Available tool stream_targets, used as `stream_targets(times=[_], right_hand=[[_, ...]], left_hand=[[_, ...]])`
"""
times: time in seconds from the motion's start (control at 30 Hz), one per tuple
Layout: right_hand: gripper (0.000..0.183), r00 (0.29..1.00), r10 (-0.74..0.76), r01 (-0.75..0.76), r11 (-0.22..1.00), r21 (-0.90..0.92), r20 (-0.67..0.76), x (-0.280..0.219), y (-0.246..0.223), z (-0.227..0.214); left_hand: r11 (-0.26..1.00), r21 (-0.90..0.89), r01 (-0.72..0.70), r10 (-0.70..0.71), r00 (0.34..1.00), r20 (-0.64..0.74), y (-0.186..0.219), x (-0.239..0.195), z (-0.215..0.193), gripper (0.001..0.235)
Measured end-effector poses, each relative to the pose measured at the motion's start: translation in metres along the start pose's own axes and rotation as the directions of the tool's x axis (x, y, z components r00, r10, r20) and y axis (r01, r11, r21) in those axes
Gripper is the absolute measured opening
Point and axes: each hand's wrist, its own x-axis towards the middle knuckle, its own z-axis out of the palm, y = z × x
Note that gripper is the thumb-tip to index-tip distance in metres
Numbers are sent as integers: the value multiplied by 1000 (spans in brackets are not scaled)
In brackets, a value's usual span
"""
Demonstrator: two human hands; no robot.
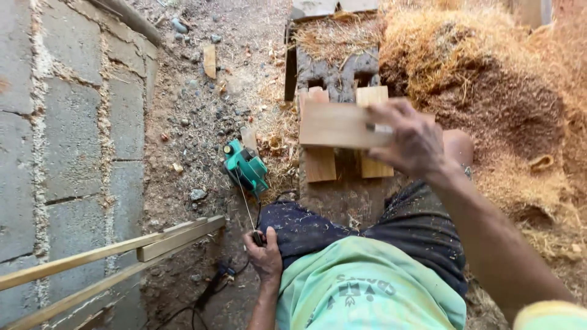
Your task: The person sits on the ground and uses a try square and a marker to draw lines on small wooden planks. They measure and mark multiple pieces of wood, stacking some on a nearby table.
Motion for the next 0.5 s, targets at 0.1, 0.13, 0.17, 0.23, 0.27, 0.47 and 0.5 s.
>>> stream_targets(times=[0.1, 0.13, 0.17, 0.23, 0.27, 0.47, 0.5], right_hand=[[97, 996, -61, 59, 998, -23, -61, 68, 26, 5], [97, 995, -69, 67, 997, -26, -69, 88, 31, 9], [96, 999, -33, 32, 999, -31, -29, 108, 36, 12], [96, 1000, -2, 2, 999, -36, 11, 138, 45, 23], [96, 1000, 14, -13, 999, -40, 26, 150, 50, 28], [94, 993, -73, 65, 994, -88, -92, 200, 82, 68], [89, 983, -111, 101, 992, -77, -147, 201, 84, 71]], left_hand=[[997, 19, 73, -73, 997, -19, 0, 0, 1, 37], [998, 10, 67, -66, 997, -26, 1, 0, 2, 37], [997, 17, 78, -78, 997, -22, 2, 1, 2, 38], [996, 24, 91, -90, 996, -24, 3, -3, 0, 38], [991, 26, 134, -134, 991, -26, 6, -3, -1, 38], [990, 4, 138, -138, 989, -46, -8, -2, -1, 38], [991, 32, 131, -129, 991, -47, -12, -3, 0, 37]])
